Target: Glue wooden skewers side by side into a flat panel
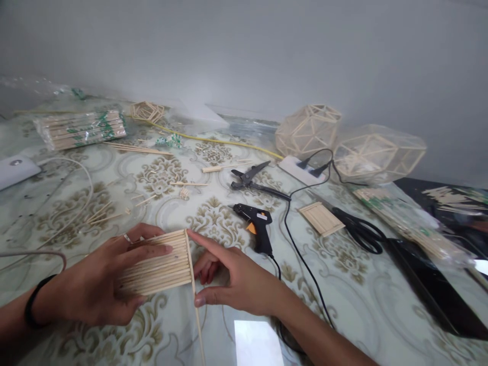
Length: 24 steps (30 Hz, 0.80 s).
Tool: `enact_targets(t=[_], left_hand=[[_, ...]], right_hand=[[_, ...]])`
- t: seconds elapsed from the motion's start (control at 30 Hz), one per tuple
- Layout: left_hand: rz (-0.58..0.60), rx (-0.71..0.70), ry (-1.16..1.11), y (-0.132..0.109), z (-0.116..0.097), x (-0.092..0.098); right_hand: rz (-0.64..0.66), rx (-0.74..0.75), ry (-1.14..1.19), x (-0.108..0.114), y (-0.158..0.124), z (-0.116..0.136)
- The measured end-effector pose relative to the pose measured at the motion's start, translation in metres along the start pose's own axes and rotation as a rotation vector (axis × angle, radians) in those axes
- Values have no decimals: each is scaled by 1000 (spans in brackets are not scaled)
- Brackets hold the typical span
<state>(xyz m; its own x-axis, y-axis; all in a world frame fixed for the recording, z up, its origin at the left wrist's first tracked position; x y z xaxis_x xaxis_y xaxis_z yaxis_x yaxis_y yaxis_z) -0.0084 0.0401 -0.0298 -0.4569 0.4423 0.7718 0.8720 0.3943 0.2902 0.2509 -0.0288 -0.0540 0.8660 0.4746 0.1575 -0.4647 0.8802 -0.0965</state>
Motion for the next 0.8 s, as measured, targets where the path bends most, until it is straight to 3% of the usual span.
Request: enact_targets(t=[0.8], left_hand=[[0, -15, 6, -2, 1, -1]], right_hand=[[-10, 13, 20, 1, 0, -1]])
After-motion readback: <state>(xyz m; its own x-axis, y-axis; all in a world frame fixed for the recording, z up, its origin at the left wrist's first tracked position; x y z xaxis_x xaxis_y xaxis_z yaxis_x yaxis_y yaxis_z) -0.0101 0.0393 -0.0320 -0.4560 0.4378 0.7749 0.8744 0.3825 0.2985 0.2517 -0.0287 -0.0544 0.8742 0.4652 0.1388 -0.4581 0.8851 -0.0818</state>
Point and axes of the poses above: each hand's wrist, its own y-axis towards the middle knuckle, its own x-axis out of the back of the hand, z = x × y, the point moved 3 cm from there along y, towards the middle knuckle, and after that the axes turned 3 degrees about -y, right-handed, at the moved point
